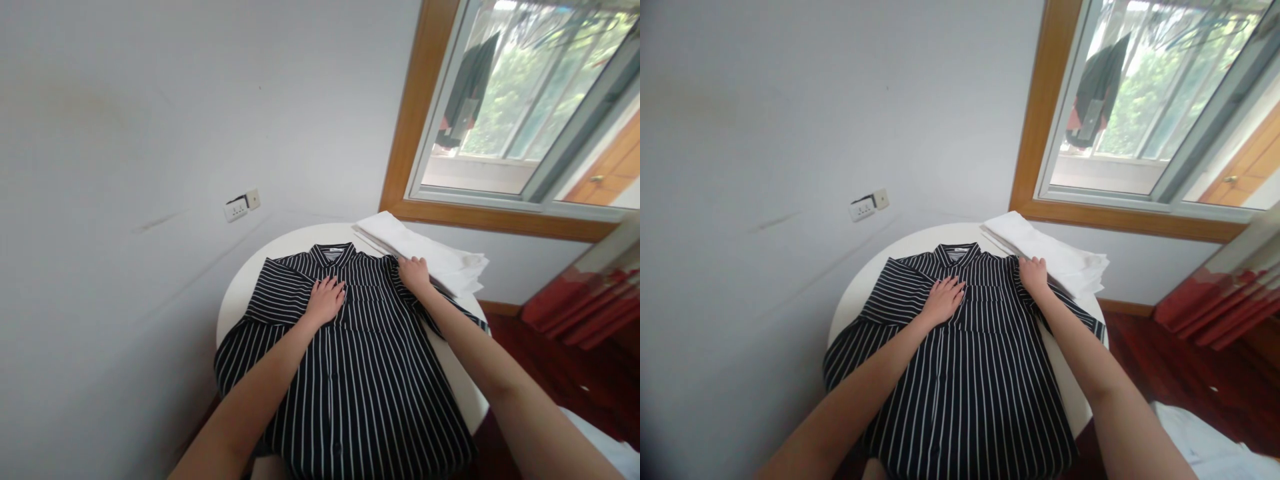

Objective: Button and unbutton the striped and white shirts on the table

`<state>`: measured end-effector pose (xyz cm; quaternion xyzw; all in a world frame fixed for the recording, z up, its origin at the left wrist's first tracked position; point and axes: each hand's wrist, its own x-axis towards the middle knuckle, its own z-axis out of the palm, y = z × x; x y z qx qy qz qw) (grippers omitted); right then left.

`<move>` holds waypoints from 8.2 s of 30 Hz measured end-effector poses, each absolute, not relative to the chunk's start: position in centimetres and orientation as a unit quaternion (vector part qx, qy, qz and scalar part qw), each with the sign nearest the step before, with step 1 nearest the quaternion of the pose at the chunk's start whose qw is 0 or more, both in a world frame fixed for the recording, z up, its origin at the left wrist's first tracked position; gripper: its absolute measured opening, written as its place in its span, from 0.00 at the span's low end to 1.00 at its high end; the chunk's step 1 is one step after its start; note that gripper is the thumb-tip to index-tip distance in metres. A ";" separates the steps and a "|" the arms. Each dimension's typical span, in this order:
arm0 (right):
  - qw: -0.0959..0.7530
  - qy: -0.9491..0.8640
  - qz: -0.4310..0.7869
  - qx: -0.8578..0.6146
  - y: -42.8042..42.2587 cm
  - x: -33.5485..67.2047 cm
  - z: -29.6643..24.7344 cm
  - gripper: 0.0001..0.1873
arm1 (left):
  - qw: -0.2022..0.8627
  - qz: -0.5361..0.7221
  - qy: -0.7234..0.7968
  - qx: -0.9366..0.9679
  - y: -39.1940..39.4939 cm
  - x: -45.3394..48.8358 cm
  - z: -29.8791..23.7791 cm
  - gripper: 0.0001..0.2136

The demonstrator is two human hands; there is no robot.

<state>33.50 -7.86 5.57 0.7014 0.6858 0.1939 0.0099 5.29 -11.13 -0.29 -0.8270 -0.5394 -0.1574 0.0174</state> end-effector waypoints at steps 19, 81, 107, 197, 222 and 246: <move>0.072 0.631 0.168 0.754 -16.2 37.6 5.1 0.18 | 0.017 -0.157 -0.540 -0.827 -11.1 5.4 -0.1 0.23; -0.129 0.754 -0.110 0.634 -11.9 29.5 6.7 0.09 | -0.015 -0.289 -0.504 -0.814 -10.0 4.8 -0.5 0.19; -0.291 0.746 -0.200 0.564 -11.9 24.6 4.0 0.12 | -0.172 -0.272 -0.531 -0.784 -10.3 -0.3 3.6 0.16; -0.155 0.732 0.026 0.663 -0.9 28.1 3.1 0.20 | 0.116 -0.187 -0.735 -0.641 0.0 -9.6 2.7 0.21; -0.155 0.752 -0.028 0.640 7.9 23.9 3.7 0.09 | -0.011 -0.140 -0.660 -0.738 5.9 -3.8 4.3 0.10; -0.191 0.915 -0.017 0.354 -15.5 31.7 4.0 0.34 | 0.027 -0.161 -0.372 -0.914 -17.1 -6.0 4.7 0.14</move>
